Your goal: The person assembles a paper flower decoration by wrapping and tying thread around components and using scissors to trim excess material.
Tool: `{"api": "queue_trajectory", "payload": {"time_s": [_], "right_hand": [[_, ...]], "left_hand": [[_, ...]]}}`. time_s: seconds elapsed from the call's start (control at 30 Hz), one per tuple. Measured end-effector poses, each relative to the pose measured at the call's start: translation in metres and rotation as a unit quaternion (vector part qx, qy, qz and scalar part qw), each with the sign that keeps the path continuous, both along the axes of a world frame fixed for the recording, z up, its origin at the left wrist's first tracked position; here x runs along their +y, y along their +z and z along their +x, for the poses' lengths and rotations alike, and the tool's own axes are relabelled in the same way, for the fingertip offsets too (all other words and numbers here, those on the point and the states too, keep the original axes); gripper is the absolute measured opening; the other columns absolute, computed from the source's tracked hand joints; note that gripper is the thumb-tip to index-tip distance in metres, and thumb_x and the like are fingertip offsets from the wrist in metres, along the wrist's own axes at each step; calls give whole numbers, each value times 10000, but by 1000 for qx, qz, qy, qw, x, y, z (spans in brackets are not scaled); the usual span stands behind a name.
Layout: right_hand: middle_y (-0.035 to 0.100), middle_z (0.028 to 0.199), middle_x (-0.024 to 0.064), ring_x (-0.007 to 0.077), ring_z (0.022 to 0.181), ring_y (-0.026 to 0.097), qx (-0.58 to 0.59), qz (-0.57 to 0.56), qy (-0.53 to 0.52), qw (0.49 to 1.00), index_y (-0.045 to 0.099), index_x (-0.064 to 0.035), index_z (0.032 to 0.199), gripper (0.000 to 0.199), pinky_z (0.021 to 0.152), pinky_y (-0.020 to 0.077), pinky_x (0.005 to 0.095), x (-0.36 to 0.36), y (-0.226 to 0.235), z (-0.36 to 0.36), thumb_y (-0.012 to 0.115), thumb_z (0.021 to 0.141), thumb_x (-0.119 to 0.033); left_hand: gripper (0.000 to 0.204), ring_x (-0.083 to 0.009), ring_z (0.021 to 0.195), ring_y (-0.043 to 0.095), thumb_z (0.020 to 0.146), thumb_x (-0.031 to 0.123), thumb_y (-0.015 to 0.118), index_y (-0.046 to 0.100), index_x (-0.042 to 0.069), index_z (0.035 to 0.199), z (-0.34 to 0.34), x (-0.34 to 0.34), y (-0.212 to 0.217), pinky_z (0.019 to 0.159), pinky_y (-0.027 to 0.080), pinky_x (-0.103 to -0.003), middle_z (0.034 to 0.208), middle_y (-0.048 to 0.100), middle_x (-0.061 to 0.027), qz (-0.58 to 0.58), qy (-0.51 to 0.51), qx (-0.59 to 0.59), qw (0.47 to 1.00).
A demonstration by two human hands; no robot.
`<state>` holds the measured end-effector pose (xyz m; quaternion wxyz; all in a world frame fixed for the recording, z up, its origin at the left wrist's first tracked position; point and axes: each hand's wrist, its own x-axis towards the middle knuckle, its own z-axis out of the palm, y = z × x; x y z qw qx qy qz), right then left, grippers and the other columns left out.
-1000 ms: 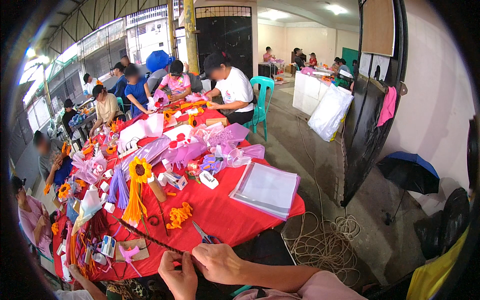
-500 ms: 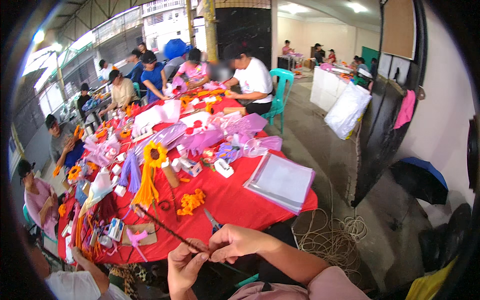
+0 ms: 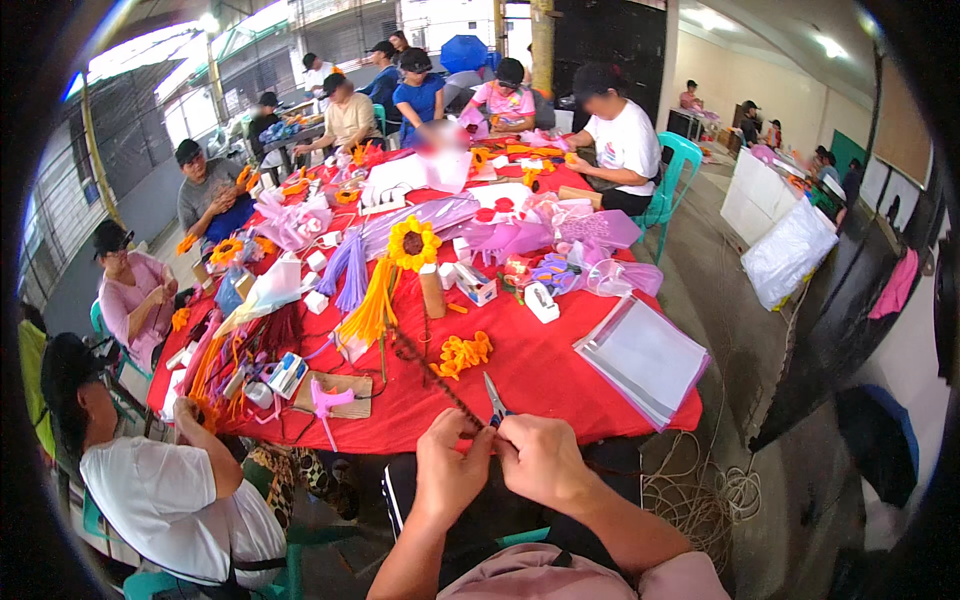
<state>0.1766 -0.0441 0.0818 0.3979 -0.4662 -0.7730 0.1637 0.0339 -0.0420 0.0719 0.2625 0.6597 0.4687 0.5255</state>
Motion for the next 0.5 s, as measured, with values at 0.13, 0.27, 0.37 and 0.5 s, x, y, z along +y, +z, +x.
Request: {"api": "queue_trajectory", "payload": {"time_s": [0.13,0.27,0.37,0.5], "right_hand": [[586,695,187,363,658,610,24,26,9,999,543,-8,762,64,533,444,439,4,-18,5,604,743,-16],[594,622,9,35,555,537,207,-298,191,912,641,-14,764,94,457,376,213,8,3,26,682,826,-71],[606,655,-6,31,530,525,276,-437,269,813,654,-21,784,96,454,374,179,10,7,36,693,833,-94],[617,679,1,42,522,526,284,-422,280,814,660,-7,805,99,457,384,178,7,12,35,697,828,-96]], "left_hand": [[83,-179,723,624,774,-42,644,563,-36,759,9,-2,0,645,481,-301,748,619,-112,-32,29,14,999],[47,-162,836,629,852,-40,621,585,-10,857,-8,-7,-2,747,500,-288,879,632,-89,-183,-242,-348,887],[68,-150,858,599,878,-62,586,579,-4,911,-18,-10,2,781,488,-277,933,607,-64,-126,-336,-304,882],[65,-143,837,583,861,-51,607,579,3,882,-18,-12,6,757,473,-265,925,617,-86,-156,-338,-319,871]]}}
